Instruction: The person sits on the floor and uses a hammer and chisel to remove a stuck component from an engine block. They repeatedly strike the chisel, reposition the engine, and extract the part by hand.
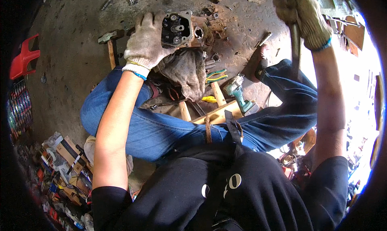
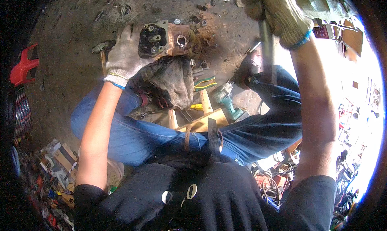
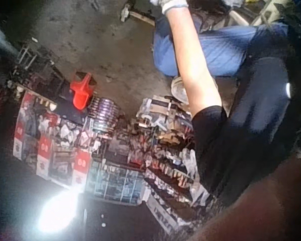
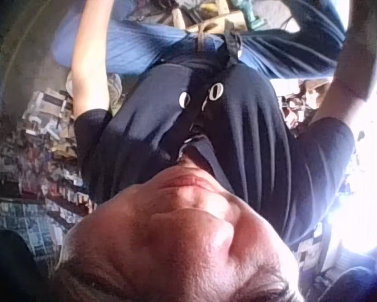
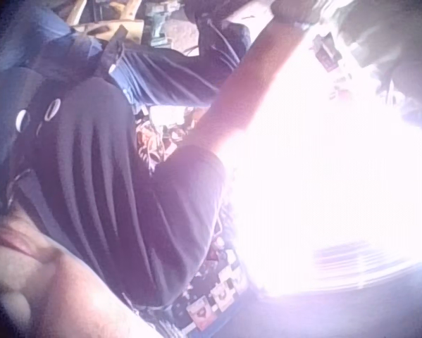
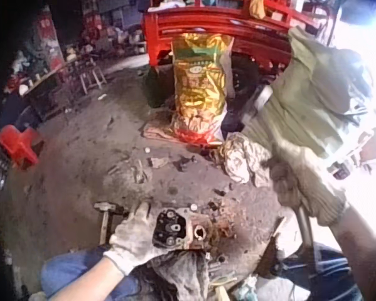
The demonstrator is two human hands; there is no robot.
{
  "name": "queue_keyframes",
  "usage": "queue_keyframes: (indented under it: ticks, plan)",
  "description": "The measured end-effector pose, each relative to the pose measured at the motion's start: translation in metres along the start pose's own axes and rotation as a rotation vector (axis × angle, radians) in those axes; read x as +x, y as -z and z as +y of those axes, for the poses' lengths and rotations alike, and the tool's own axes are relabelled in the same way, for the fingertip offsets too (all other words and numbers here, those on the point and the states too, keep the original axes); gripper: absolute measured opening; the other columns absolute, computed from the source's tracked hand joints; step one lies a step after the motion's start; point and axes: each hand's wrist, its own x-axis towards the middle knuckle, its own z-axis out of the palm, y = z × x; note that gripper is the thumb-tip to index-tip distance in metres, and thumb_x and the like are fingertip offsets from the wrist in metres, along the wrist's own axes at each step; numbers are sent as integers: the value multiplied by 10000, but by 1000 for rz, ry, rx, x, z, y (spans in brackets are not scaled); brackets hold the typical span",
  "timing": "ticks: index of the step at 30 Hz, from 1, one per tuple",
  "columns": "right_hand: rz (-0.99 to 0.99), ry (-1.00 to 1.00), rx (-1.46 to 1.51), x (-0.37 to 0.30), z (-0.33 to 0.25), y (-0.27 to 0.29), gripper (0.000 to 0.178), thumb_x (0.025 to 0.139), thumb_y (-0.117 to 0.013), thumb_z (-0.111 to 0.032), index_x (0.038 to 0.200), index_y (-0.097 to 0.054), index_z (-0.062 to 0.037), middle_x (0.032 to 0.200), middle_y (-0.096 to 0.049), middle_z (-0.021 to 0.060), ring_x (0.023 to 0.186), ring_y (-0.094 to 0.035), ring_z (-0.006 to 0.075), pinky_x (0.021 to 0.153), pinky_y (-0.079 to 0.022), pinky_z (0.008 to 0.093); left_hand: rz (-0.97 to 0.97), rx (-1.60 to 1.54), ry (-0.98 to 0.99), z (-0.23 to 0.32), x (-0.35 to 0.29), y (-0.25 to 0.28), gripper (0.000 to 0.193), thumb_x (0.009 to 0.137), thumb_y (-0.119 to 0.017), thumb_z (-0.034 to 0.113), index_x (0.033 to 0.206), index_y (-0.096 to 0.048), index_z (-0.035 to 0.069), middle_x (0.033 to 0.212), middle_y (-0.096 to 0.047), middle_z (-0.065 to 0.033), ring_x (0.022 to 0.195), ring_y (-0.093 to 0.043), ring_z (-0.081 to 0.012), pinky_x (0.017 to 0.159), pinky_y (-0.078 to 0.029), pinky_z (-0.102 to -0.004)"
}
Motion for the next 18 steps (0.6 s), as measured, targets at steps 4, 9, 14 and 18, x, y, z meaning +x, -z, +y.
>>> queue_keyframes:
  ticks: [4,9,14,18]
  plan:
    - [120,-48,-554,-22,69,-72,396,1037,-557,-396,1108,-627,-13,767,-606,20,522,-508,91,404,-397,237,-18,-13,7,1,-3,3,1164,642,-931,467,1575,-303,169,1526,-401,-191,1415,-415,-445,1025,-546,-513]
    - [-119,-595,-313,-67,162,-30,445,1050,-502,-414,1155,-675,-18,898,-674,81,605,-601,150,525,-508,277,-170,17,76,8,-10,12,1203,607,-966,375,1577,-284,176,1592,-342,-176,1474,-347,-412,1064,-535,-495]
    - [-54,57,-498,-50,70,27,431,1021,-543,-407,1160,-659,-15,970,-687,96,735,-647,154,648,-536,270,15,32,-17,3,0,4,1056,660,-918,456,1521,-383,159,1441,-456,-152,1395,-441,-398,1022,-556,-471]
    - [102,81,-312,-27,46,-18,398,1004,-553,-358,1181,-642,-12,966,-680,112,705,-613,152,619,-522,275,28,-8,-25,1,-1,1,1091,638,-933,427,1531,-367,157,1458,-449,-161,1405,-432,-400,1025,-550,-484]
